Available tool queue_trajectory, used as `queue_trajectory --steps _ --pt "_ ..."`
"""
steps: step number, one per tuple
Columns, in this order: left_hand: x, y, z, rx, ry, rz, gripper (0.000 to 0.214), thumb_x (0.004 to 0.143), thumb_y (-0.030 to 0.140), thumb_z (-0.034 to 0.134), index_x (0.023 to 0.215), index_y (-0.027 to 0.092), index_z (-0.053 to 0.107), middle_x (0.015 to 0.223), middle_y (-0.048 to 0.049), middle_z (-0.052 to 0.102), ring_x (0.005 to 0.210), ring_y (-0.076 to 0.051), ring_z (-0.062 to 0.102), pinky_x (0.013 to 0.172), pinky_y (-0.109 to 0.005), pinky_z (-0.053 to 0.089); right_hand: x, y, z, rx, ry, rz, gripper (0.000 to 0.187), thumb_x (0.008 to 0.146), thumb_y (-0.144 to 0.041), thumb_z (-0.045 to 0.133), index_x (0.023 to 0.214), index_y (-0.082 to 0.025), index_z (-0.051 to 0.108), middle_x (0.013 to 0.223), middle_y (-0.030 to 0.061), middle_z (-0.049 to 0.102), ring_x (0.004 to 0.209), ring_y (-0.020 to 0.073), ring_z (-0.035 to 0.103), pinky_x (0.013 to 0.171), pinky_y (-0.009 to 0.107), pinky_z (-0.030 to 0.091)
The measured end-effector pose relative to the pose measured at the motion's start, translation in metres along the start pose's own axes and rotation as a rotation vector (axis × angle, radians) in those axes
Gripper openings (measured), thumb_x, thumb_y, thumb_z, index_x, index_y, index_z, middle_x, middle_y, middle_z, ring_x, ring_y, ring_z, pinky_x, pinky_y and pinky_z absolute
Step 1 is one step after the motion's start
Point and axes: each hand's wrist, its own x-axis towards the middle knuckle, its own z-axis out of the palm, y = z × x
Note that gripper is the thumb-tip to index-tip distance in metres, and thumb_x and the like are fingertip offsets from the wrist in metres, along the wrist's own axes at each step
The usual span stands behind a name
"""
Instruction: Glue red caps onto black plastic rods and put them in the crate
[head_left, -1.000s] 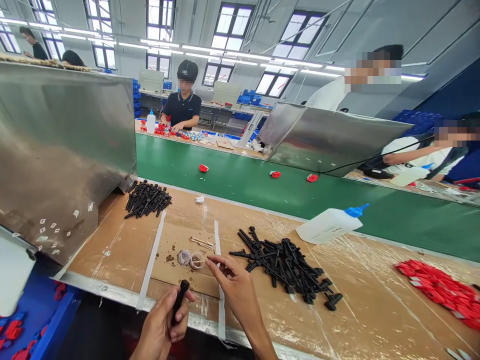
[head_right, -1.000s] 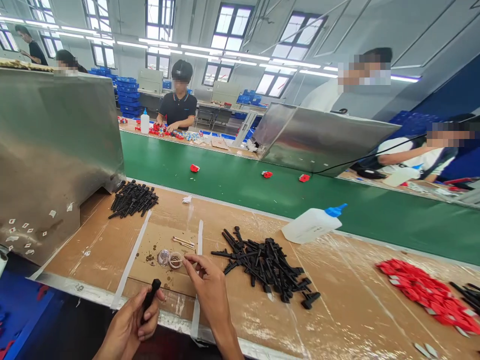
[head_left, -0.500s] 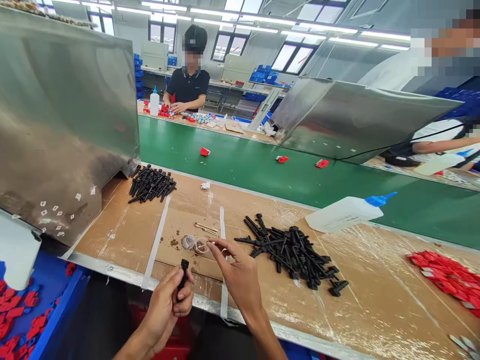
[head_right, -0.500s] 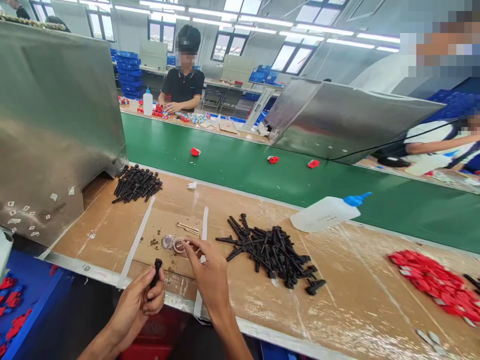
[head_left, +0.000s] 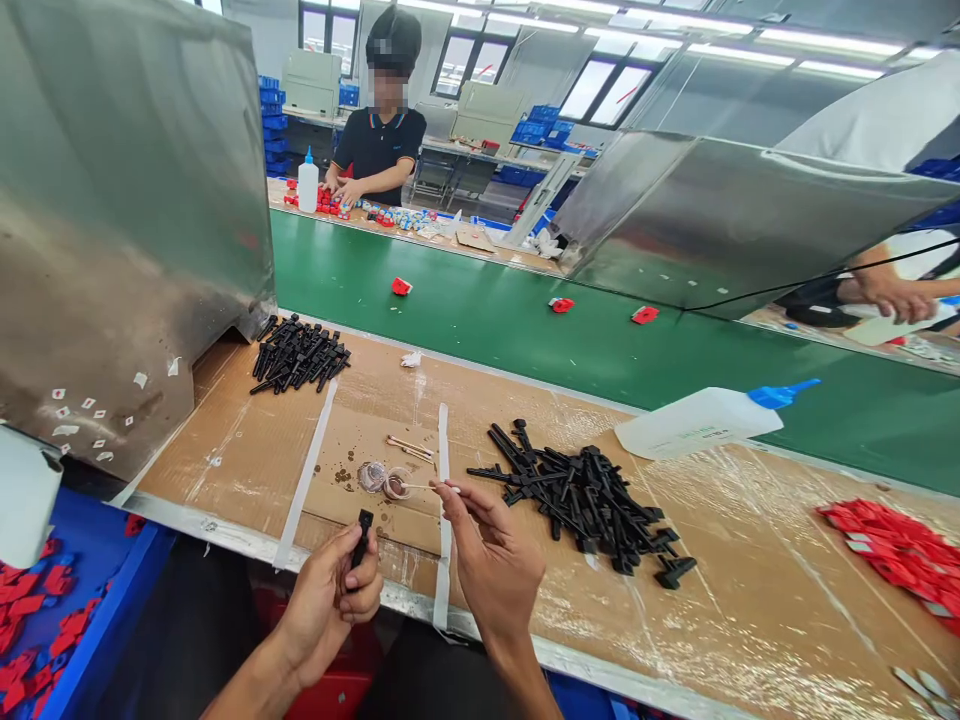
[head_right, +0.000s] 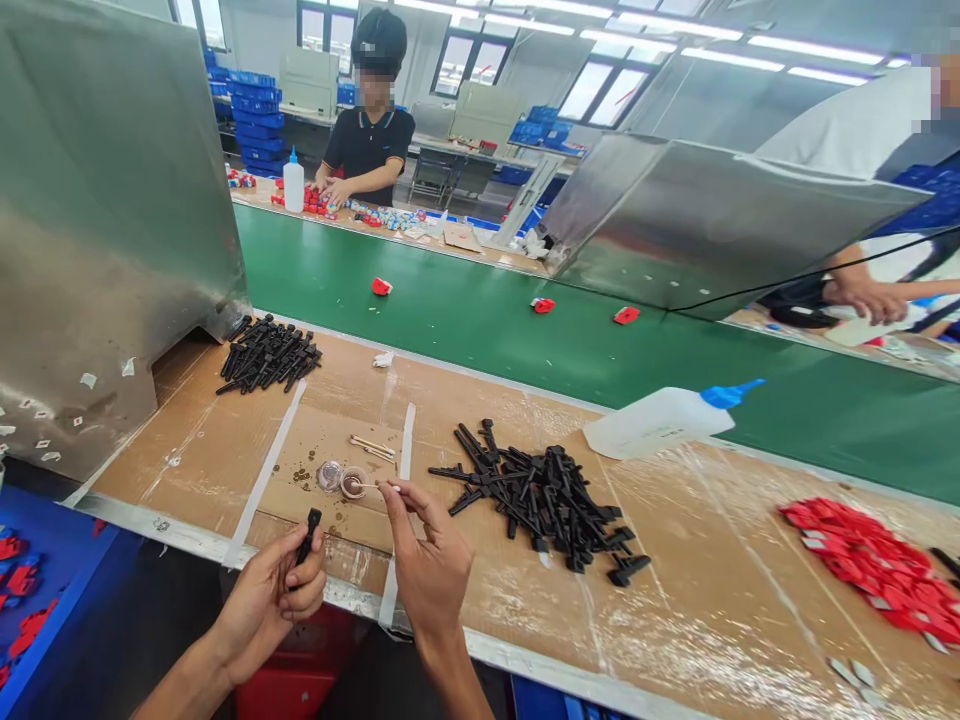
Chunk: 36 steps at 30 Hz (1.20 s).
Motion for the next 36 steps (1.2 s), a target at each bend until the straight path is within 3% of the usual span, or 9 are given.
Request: queue_trajectory --steps 5,14,36 --pt "-0.001 0.001 0.003 0.024 0.014 -0.003 0.027 0.087 0.040 0.061 0.088 0.014 0.054 0.055 0.0096 0.030 0.042 -0.003 0.016 0.044 -0.020 0.011 -0.017 -0.007 -0.001 0.070 -0.005 0.003 0.012 0.087 -0.024 0.069 0.098 -0.022 0.072 0.090 0.0039 0.075 0.078 0.0172 0.072 0.074 0.029 0.058" --pt "-0.001 0.002 0.005 0.050 0.022 -0.001 0.026 0.090 0.040 0.056 0.087 0.014 0.055 0.055 0.0093 0.029 0.042 -0.003 0.015 0.043 -0.020 0.010 -0.030 -0.020 0.006 0.127 -0.161 -0.105 0.022 0.087 -0.009 0.065 0.101 -0.026 0.068 0.094 0.0000 0.074 0.084 0.0151 0.072 0.079 0.027 0.057" --pt "-0.002 0.000 0.005 0.097 0.022 0.020 0.028 0.088 0.043 0.058 0.086 0.016 0.052 0.055 0.0098 0.027 0.042 -0.004 0.013 0.044 -0.021 0.008 -0.026 -0.027 0.009 0.009 -0.152 -0.207 0.018 0.087 -0.012 0.065 0.098 -0.025 0.070 0.088 0.0013 0.076 0.076 0.0172 0.072 0.070 0.028 0.057"
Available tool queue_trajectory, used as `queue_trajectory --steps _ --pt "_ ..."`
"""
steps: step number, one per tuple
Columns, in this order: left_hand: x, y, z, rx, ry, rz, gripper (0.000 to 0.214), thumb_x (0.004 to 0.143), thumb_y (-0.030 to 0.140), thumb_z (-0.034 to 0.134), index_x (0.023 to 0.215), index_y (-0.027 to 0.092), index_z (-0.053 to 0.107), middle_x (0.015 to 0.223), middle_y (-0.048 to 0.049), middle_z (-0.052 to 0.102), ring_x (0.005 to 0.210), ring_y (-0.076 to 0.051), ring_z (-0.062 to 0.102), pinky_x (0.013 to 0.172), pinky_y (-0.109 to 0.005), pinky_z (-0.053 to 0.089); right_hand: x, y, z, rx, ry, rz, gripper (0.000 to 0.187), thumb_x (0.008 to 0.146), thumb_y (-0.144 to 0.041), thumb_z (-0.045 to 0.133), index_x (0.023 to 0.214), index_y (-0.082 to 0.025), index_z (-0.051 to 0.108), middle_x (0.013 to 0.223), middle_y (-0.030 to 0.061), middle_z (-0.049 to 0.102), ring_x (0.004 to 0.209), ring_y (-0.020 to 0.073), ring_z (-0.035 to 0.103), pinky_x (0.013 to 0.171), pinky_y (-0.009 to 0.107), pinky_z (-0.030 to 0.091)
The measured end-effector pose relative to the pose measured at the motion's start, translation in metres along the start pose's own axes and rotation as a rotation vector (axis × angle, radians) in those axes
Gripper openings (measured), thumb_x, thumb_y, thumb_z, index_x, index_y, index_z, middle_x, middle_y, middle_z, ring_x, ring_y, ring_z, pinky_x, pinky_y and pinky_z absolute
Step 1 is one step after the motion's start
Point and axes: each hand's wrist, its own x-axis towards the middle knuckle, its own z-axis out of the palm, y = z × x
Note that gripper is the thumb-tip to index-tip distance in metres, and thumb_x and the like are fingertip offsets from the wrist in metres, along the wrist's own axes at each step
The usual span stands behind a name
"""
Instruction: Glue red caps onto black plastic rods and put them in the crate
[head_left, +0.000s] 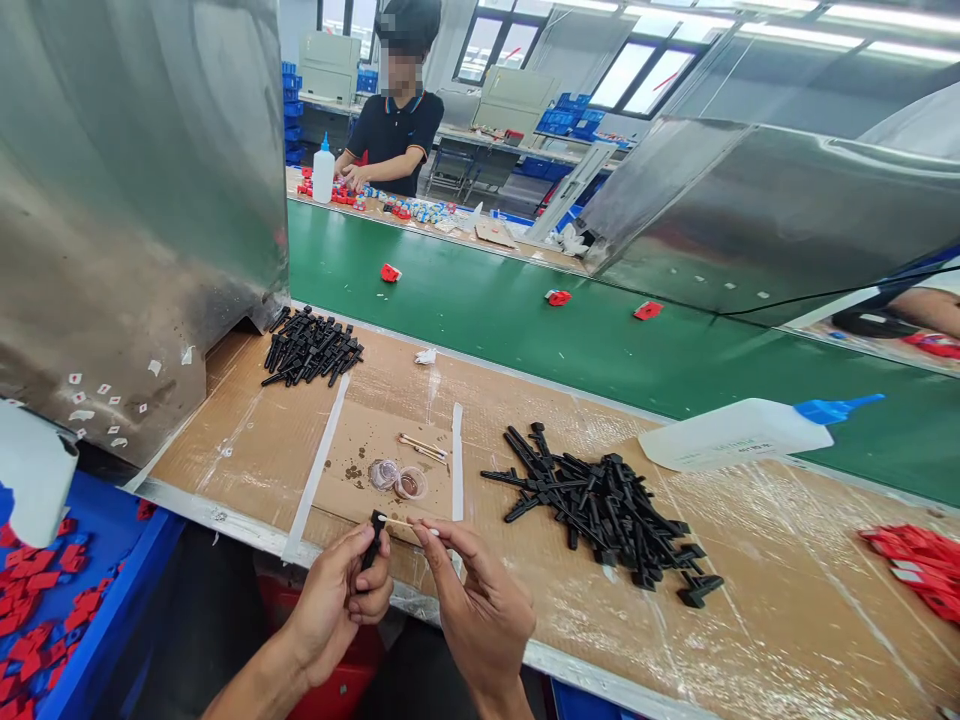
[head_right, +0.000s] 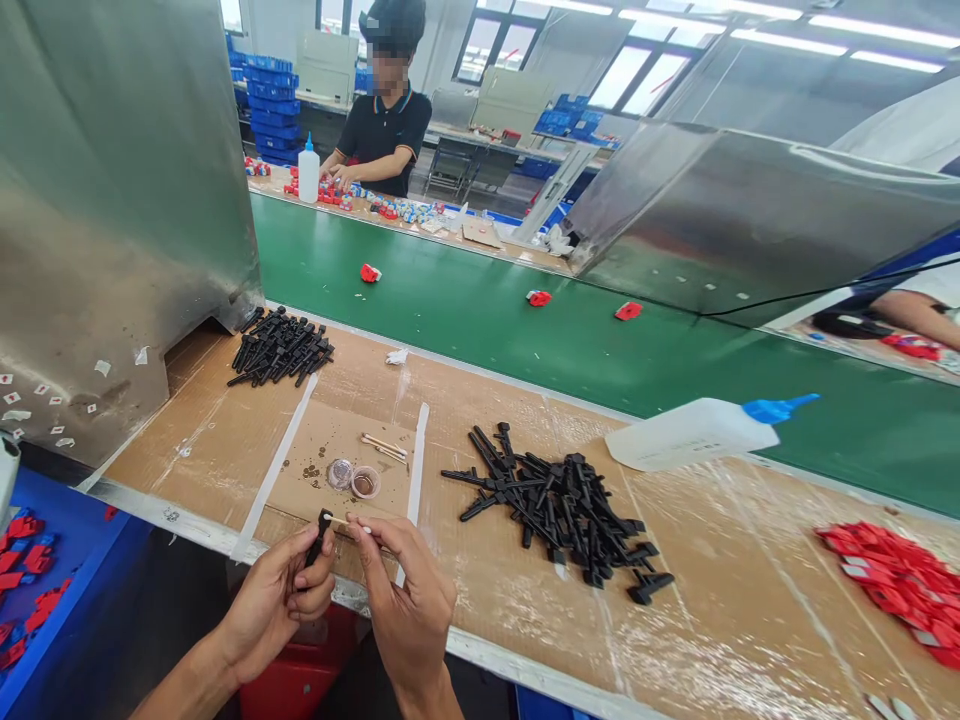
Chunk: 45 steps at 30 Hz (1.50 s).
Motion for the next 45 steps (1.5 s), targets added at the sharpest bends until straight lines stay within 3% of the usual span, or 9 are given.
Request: queue_trajectory --steps 11,28,31,34,38,42,45 --pt "-0.002 0.000 0.001 0.020 0.024 0.009 0.026 0.091 0.041 0.052 0.087 0.014 0.052 0.055 0.0097 0.027 0.043 -0.004 0.015 0.046 -0.021 0.009 0.000 -0.010 -0.005 -0.098 -0.013 -0.106 0.020 0.087 -0.009 0.065 0.100 -0.024 0.067 0.085 0.0001 0.074 0.074 0.0154 0.071 0.069 0.026 0.056" --pt "0.000 -0.003 0.000 0.050 0.014 0.043 0.029 0.090 0.044 0.054 0.086 0.016 0.052 0.056 0.0095 0.027 0.043 -0.004 0.013 0.045 -0.021 0.009 -0.001 -0.009 -0.003 -0.107 -0.005 -0.152 0.026 0.086 -0.007 0.064 0.103 -0.025 0.066 0.089 0.0014 0.075 0.075 0.0160 0.071 0.069 0.027 0.058" --pt "0.001 -0.004 0.000 0.036 0.014 0.044 0.029 0.090 0.044 0.055 0.087 0.015 0.053 0.056 0.0096 0.028 0.043 -0.003 0.014 0.045 -0.021 0.009 -0.006 -0.004 -0.003 -0.051 0.000 -0.087 0.022 0.086 -0.009 0.065 0.100 -0.025 0.069 0.088 0.0021 0.076 0.076 0.0169 0.072 0.071 0.027 0.058" --pt "0.000 -0.003 -0.002 0.000 0.013 0.029 0.029 0.089 0.044 0.056 0.088 0.015 0.053 0.055 0.0099 0.027 0.042 -0.003 0.013 0.044 -0.020 0.009 -0.009 0.007 -0.003 0.003 0.103 0.108 0.012 0.087 -0.020 0.066 0.097 -0.021 0.073 0.088 0.0051 0.076 0.077 0.0191 0.072 0.071 0.029 0.059" --pt "-0.002 -0.003 -0.003 -0.033 0.015 0.019 0.032 0.086 0.046 0.061 0.087 0.015 0.054 0.054 0.0104 0.026 0.042 -0.003 0.011 0.043 -0.019 0.009 0.004 0.026 0.001 0.016 0.223 0.334 0.026 0.085 -0.036 0.068 0.101 -0.017 0.074 0.097 0.0096 0.076 0.084 0.0216 0.072 0.077 0.032 0.058" --pt "-0.006 -0.005 -0.005 -0.049 -0.013 0.018 0.036 0.081 0.049 0.067 0.086 0.016 0.054 0.053 0.0108 0.027 0.041 -0.002 0.010 0.041 -0.019 0.009 0.022 0.038 0.005 0.079 0.121 0.381 0.032 0.086 -0.040 0.065 0.105 -0.016 0.074 0.100 0.0110 0.076 0.088 0.0221 0.072 0.082 0.035 0.057" --pt "-0.013 -0.006 -0.005 -0.082 -0.040 0.013 0.034 0.080 0.046 0.069 0.086 0.015 0.055 0.053 0.0109 0.027 0.040 -0.002 0.010 0.040 -0.018 0.009 0.023 0.033 0.000 0.007 0.143 0.338 0.040 0.083 -0.041 0.068 0.114 -0.016 0.071 0.105 0.0123 0.075 0.082 0.0208 0.070 0.081 0.036 0.057"
